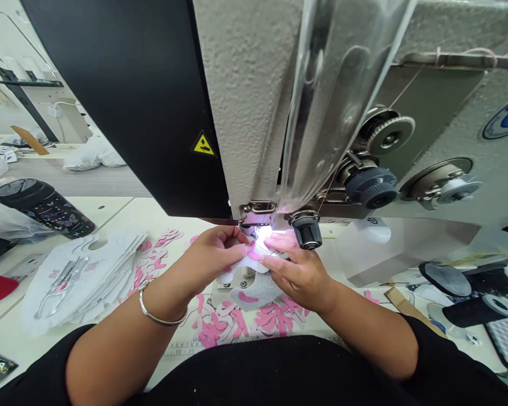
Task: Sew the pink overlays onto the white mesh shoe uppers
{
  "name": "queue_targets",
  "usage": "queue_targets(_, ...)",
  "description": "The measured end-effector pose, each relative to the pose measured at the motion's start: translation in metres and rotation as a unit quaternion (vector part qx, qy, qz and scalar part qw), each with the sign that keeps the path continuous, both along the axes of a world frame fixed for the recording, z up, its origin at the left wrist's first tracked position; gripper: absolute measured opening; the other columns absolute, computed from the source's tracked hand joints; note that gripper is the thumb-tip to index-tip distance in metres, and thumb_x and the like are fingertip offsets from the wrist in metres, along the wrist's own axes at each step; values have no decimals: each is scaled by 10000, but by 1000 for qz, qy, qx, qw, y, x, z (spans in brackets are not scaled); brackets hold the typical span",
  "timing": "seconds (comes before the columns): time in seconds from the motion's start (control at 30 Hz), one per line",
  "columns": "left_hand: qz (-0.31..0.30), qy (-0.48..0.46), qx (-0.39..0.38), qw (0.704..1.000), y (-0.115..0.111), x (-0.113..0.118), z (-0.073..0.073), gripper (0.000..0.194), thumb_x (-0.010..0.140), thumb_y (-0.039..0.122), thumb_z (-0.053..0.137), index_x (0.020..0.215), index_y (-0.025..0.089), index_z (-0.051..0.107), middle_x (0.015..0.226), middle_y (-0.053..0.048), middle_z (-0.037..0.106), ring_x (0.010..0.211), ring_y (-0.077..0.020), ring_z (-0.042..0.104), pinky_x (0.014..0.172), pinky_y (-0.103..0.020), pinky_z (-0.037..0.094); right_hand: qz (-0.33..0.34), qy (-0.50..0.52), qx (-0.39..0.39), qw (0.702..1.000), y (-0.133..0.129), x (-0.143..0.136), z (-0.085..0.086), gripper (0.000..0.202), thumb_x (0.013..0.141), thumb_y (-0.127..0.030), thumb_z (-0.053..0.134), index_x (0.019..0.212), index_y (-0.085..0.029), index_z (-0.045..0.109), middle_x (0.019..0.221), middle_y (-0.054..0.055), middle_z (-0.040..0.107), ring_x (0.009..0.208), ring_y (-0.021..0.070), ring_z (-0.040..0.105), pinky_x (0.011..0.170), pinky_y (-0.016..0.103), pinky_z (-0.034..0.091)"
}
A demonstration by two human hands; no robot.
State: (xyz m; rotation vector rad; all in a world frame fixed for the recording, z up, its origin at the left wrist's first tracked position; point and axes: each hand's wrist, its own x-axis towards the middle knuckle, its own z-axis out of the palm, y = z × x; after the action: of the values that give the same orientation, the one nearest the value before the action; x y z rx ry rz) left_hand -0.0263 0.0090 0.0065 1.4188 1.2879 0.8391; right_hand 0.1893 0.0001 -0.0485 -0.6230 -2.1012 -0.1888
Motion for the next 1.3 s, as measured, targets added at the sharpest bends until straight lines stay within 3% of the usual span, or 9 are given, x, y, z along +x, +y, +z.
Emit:
queue_targets(0.13,-22,-108,-70,991,-2,4,4,169,746,256,739,876,183,656,749,6,635,614,-106,593,516,-205,471,5,5,4,1000,0,0,2,407,813,-60,603,1161,-266,643,1066,80,668,1136,264,597,956,491,507)
queue_targets(0.23,8,-148,-105,983,-4,7,6,239,720,286,786,876,181,638,735,7,651,611,-119,623,529,-223,504,9,5,-8,1000,0,1,7,384,814,-53,594,1127,-263,666,1066,79,666,1118,255,600,946,474,506)
queue_targets(0.33,46,-173,-108,978,-4,12,6,263,683,252,813,863,175,638,711,3,663,595,-127,634,518,-224,509,6,7,-50,999,1,5,15,333,841,-74,568,1071,-281,690,1051,55,672,1088,233,610,936,451,504)
queue_targets(0.57,69,-253,-86,961,-4,24,3,178,651,160,795,723,159,633,584,29,615,495,-84,576,456,-179,467,11,-24,-149,988,4,12,33,315,858,-71,526,1037,-271,690,1042,35,690,992,200,643,909,393,489)
queue_targets(0.8,90,-264,-81,957,-8,27,1,187,649,131,770,776,180,642,617,51,607,516,-88,591,468,-186,492,29,-19,-167,985,7,13,31,377,869,-84,534,1118,-329,675,1043,8,700,983,202,649,940,424,464)
queue_targets(1.0,99,-237,-75,963,-8,27,-1,238,640,166,781,837,180,648,709,32,623,582,-112,619,492,-212,514,51,-10,-184,982,10,15,30,363,860,-85,543,1120,-301,676,1059,22,709,1027,213,649,941,424,476)
queue_targets(1.3,117,-235,-50,964,-16,37,1,214,682,158,730,854,199,612,709,67,578,509,-45,521,437,-152,417,97,38,-220,970,17,17,28,314,867,-99,551,1076,-301,670,1117,3,713,1075,191,663,936,387,514)
